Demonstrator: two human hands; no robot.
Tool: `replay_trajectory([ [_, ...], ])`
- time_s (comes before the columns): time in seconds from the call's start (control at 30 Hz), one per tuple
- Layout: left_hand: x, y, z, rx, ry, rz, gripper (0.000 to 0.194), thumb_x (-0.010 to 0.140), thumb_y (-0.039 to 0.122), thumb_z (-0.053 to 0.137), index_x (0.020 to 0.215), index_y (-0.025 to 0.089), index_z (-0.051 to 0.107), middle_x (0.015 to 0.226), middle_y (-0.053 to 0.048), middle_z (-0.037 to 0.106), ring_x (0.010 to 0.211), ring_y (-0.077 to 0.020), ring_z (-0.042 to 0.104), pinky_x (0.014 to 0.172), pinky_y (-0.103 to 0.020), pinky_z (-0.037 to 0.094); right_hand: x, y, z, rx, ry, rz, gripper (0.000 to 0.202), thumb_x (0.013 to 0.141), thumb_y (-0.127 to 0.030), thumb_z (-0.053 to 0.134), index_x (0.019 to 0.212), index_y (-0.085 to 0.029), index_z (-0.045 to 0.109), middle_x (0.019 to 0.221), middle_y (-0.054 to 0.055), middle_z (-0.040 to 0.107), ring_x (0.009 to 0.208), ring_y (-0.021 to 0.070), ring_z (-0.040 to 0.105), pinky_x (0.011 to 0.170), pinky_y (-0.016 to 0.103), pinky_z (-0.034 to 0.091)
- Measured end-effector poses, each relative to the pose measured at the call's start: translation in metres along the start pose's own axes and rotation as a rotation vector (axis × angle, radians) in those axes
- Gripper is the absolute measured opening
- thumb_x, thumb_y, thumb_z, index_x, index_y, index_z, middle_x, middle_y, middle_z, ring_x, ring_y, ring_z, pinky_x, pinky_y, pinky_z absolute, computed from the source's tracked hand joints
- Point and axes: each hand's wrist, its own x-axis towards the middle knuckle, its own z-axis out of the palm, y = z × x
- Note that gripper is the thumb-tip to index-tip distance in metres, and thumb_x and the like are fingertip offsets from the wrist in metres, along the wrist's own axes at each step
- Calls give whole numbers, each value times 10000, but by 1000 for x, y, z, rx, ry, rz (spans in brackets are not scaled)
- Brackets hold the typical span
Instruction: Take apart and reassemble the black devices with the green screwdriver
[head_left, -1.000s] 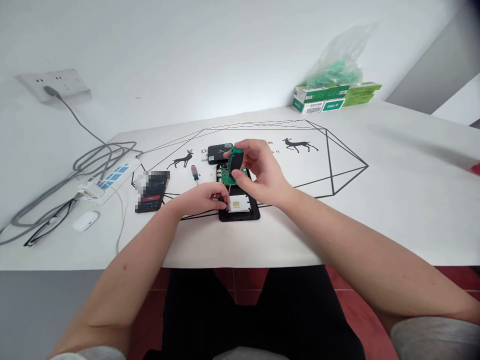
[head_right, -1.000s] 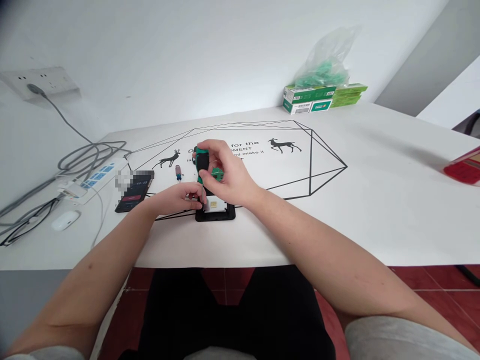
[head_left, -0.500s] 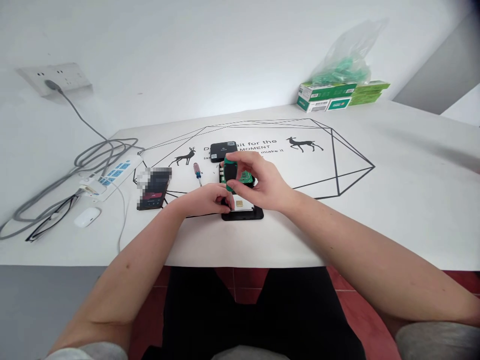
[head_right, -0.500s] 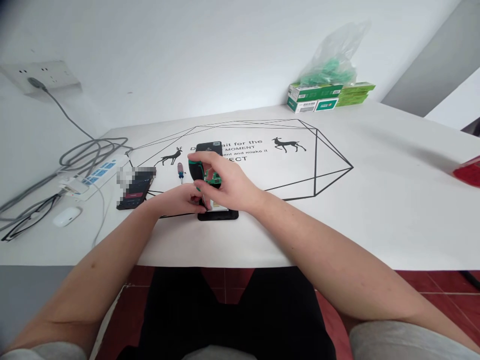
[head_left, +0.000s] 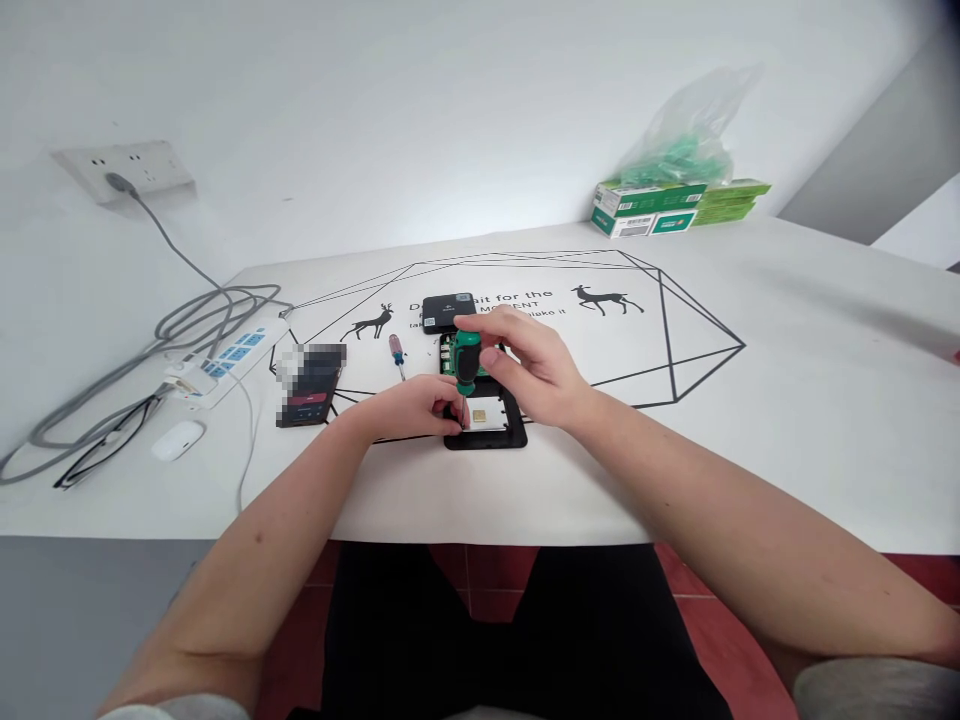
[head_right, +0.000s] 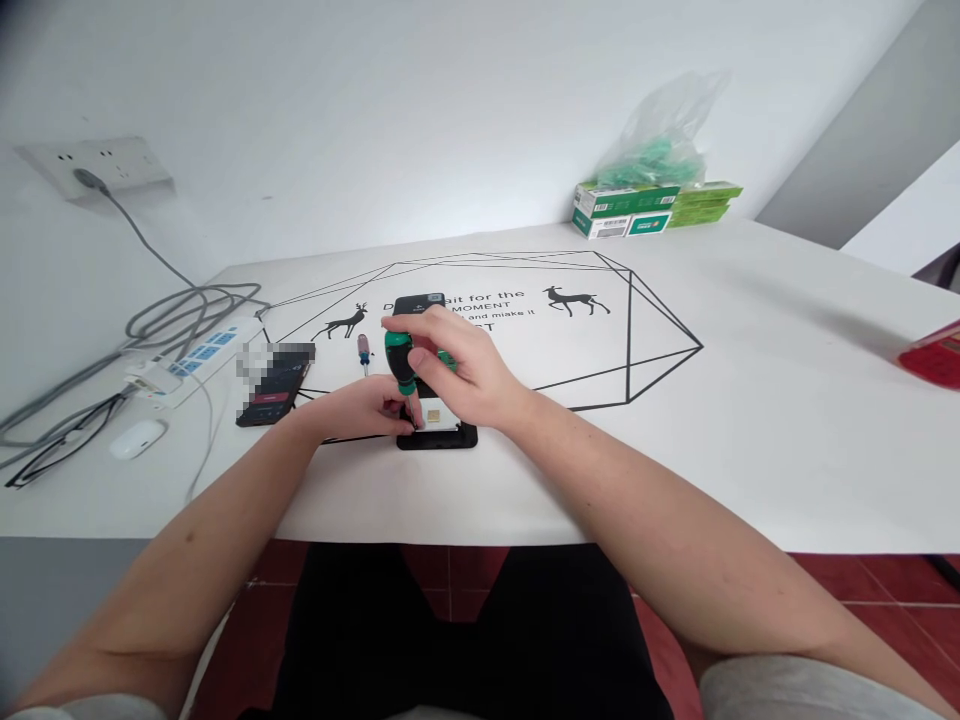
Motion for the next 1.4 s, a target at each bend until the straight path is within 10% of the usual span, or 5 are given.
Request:
replay_trajectory([
  [0.57, -4, -3, -6, -42, 107, -13, 149, 882, 367, 742, 923, 226, 769, 951, -28, 736, 839, -199, 615, 773, -346, 518, -8, 3, 15, 345, 122, 306, 411, 946, -440, 874, 1122, -287, 535, 1357, 82, 759, 937, 175, 815, 771, 357, 684],
  [0.9, 12, -45, -15, 328, 731, -284, 206, 996, 163, 559, 1089, 209, 737, 1100, -99, 725, 1104, -291, 661, 1028, -449, 540, 2, 2, 4, 66, 97, 95, 242, 1059, -464, 708, 1227, -294, 749, 1149, 76, 782, 912, 206, 705, 803, 421, 622],
  [1.4, 21, -59, -7, 652, 595, -517, 406, 1059, 200, 535, 1409, 232, 736, 1484, -174, 650, 1440, -422, 486, 1118, -583, 492, 0, 8, 5, 24, 143, 134, 200, 1047, -401, 698, 1207, -305, 772, 1034, 60, 700, 907, 221, 650, 837, 462, 629],
])
